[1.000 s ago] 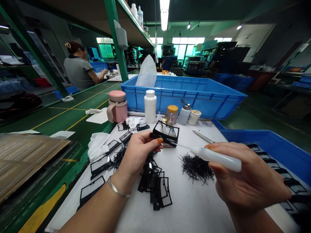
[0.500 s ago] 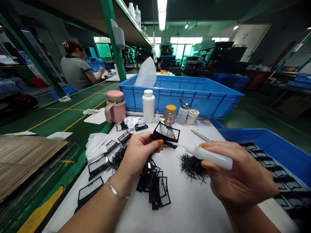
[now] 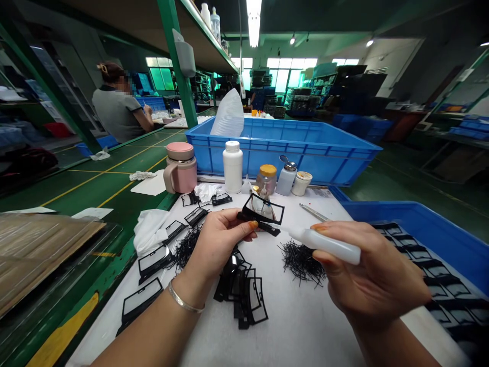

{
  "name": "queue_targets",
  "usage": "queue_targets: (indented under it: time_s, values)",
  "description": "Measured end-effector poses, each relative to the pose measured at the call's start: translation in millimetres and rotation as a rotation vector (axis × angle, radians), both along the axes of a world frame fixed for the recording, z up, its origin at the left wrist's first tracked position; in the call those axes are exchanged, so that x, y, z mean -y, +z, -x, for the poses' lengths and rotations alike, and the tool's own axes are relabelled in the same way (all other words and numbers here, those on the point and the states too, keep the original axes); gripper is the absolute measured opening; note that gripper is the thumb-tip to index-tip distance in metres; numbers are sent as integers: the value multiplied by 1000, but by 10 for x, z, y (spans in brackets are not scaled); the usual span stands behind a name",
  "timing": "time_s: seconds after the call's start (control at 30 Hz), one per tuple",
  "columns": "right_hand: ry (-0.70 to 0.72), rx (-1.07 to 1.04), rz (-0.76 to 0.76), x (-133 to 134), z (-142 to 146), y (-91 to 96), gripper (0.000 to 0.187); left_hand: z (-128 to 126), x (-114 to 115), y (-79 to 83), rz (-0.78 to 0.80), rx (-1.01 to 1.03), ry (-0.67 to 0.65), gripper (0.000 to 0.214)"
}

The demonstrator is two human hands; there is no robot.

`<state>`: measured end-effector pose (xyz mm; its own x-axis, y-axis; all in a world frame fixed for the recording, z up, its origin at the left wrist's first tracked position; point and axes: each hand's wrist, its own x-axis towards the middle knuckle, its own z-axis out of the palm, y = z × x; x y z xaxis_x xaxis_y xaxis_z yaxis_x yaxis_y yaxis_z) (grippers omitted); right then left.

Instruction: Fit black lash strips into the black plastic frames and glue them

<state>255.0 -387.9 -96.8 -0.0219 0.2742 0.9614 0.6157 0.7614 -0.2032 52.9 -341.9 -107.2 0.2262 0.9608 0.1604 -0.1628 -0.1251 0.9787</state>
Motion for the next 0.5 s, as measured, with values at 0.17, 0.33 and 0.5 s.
queue_targets:
  time_s: [0.17,0.33,0.5]
  values:
    - [-2,0,2,-1,11,9,24,-12,5,-5,-3,-9,-13,11]
    - [-4,5,5,-5,16,8,25,-7,9,1,-5,-15,-21,11]
    - [-33,2,21,6,31,9,20,-2,10,-5,-3,-21,-20,12]
